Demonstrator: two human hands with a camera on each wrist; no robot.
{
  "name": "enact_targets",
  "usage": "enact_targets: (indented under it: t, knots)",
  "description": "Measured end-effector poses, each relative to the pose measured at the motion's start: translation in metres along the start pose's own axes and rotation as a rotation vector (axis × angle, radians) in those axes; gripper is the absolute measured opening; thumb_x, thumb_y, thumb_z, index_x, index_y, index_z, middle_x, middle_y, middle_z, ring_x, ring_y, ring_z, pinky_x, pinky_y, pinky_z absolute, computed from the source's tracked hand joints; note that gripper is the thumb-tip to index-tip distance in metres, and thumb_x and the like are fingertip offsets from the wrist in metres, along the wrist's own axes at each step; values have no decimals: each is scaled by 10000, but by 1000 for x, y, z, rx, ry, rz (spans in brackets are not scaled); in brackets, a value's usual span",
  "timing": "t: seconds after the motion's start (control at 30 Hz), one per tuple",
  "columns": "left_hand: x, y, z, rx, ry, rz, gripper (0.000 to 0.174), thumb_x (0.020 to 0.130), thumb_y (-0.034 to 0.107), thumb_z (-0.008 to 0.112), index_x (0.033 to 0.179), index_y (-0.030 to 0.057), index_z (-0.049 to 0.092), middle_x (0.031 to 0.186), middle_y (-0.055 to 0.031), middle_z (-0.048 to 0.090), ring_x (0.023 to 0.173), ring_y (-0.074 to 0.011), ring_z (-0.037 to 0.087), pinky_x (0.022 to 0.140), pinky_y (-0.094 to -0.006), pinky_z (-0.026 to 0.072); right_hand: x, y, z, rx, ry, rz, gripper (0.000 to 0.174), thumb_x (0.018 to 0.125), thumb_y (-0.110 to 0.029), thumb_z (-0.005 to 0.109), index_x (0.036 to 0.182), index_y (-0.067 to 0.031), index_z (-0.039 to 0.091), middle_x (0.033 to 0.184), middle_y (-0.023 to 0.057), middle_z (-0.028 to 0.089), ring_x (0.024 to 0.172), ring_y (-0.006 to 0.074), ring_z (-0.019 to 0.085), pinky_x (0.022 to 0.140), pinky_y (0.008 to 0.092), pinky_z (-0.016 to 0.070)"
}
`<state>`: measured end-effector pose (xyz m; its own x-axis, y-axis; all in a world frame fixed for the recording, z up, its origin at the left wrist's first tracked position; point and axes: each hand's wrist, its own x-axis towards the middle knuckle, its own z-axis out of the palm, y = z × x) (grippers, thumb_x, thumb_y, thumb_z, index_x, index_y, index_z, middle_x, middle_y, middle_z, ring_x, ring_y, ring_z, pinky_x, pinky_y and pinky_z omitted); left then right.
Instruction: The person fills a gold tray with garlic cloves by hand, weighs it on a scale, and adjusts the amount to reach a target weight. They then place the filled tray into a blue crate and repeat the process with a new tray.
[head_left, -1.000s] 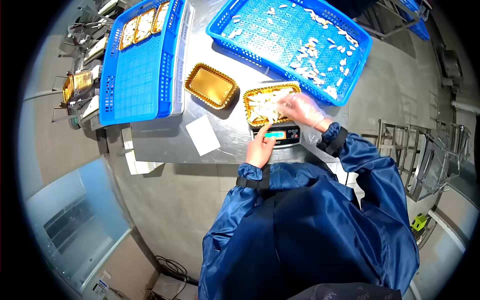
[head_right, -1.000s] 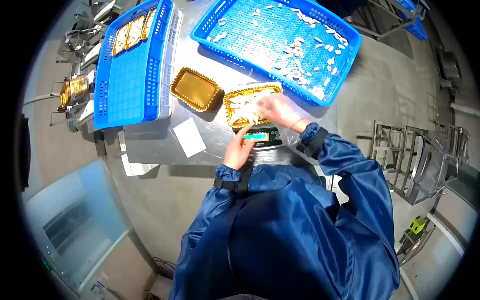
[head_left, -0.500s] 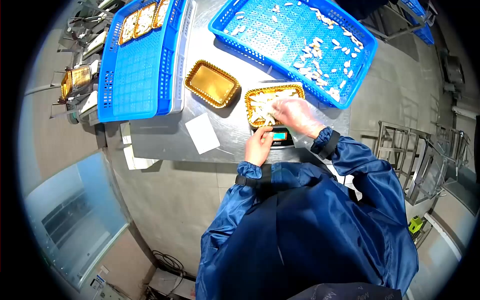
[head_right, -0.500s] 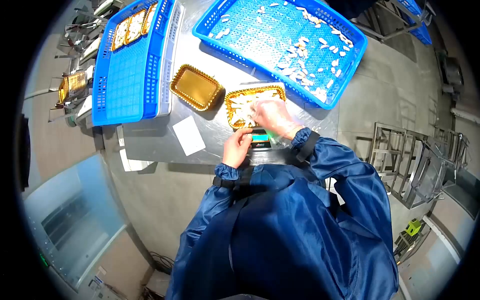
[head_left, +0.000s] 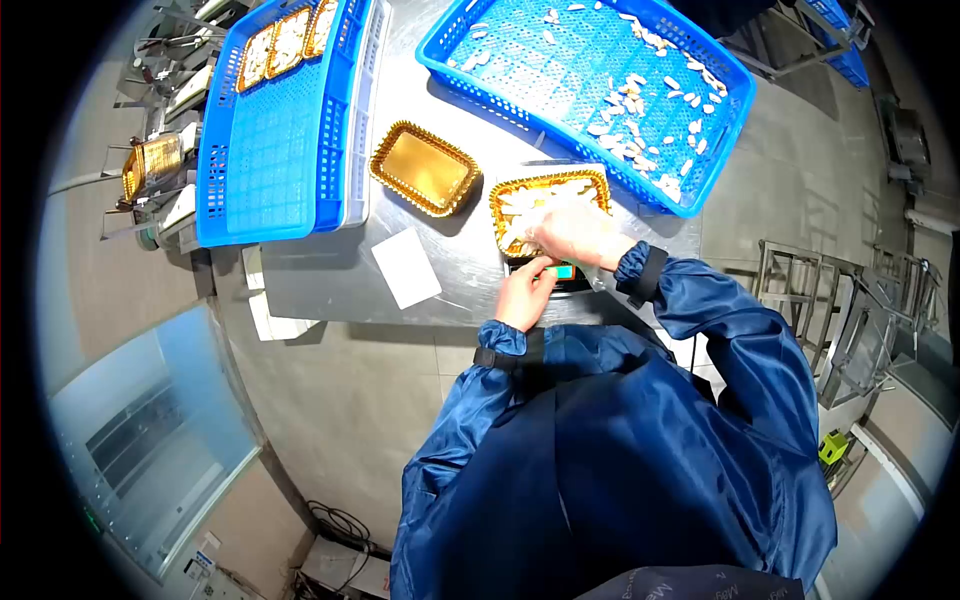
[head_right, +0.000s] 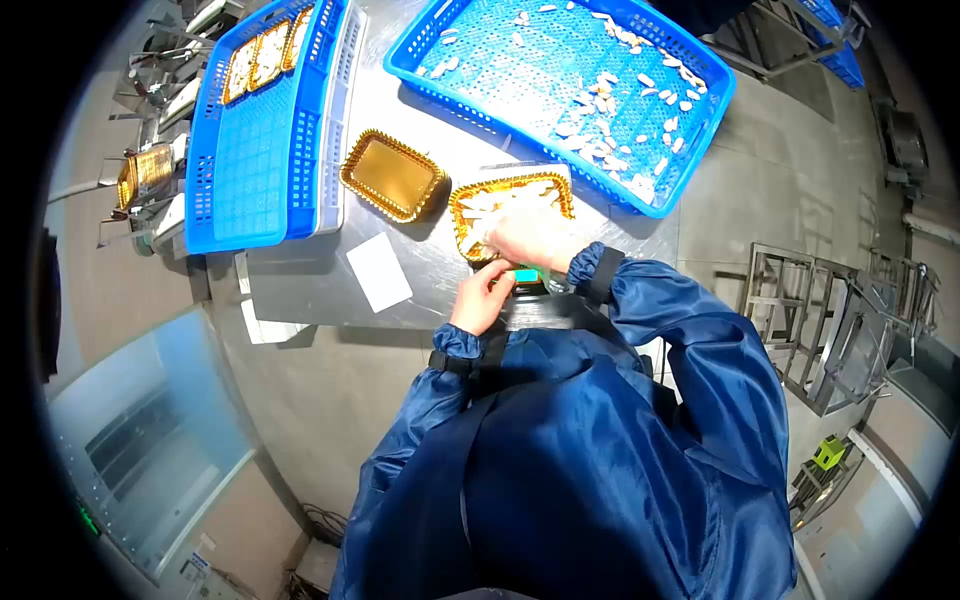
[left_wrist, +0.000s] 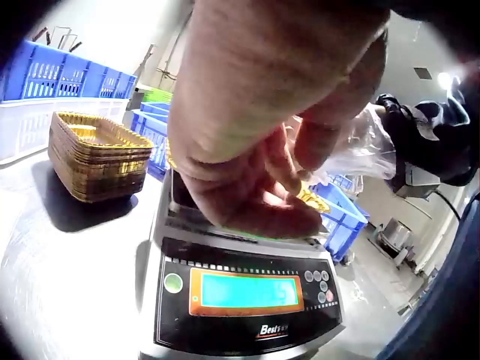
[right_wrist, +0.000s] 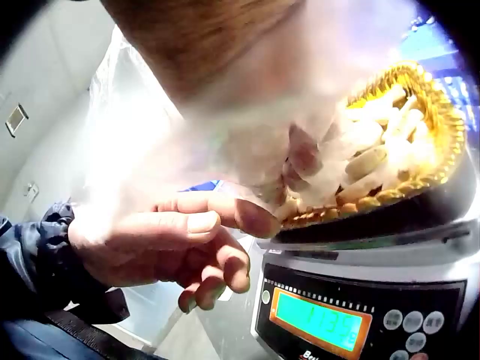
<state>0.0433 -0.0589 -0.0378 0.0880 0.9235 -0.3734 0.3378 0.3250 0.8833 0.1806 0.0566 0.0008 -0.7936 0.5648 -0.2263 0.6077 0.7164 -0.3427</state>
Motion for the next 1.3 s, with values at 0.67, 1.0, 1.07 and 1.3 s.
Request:
enact_targets:
  t: [0.67,1.0,1.07,1.3]
  knots:
    - [-6,14,-19,-147,45,-85,357,900,137,582,1245,59,534,725,13,579,632,-46,482,612,-213,431,-4,18,-23,367,146,65,177,835,-208,590,850,-42,650,840,156,652,774,337,629,659,410,499]
    - [5,17,-22,5,225,-113,354,863,156,597,1201,61,550,766,-86,634,665,-195,611,656,-336,490,-25,54,-29,442,660,424,228,886,-230,578,995,-46,658,852,188,657,757,336,645,688,390,508]
    - [10,17,-23,40,271,-94,342,852,139,599,1184,63,565,793,-93,624,693,-200,608,664,-336,487,-18,27,-22,342,519,220,215,870,-222,587,937,-34,667,846,187,640,800,346,616,711,407,498]
    - [11,16,-25,430,386,72,288,847,136,575,1118,49,615,968,-147,580,935,-290,555,837,-383,447,10,20,17,43,452,213,204,809,-166,591,990,-100,659,791,115,604,761,273,615,663,365,495]
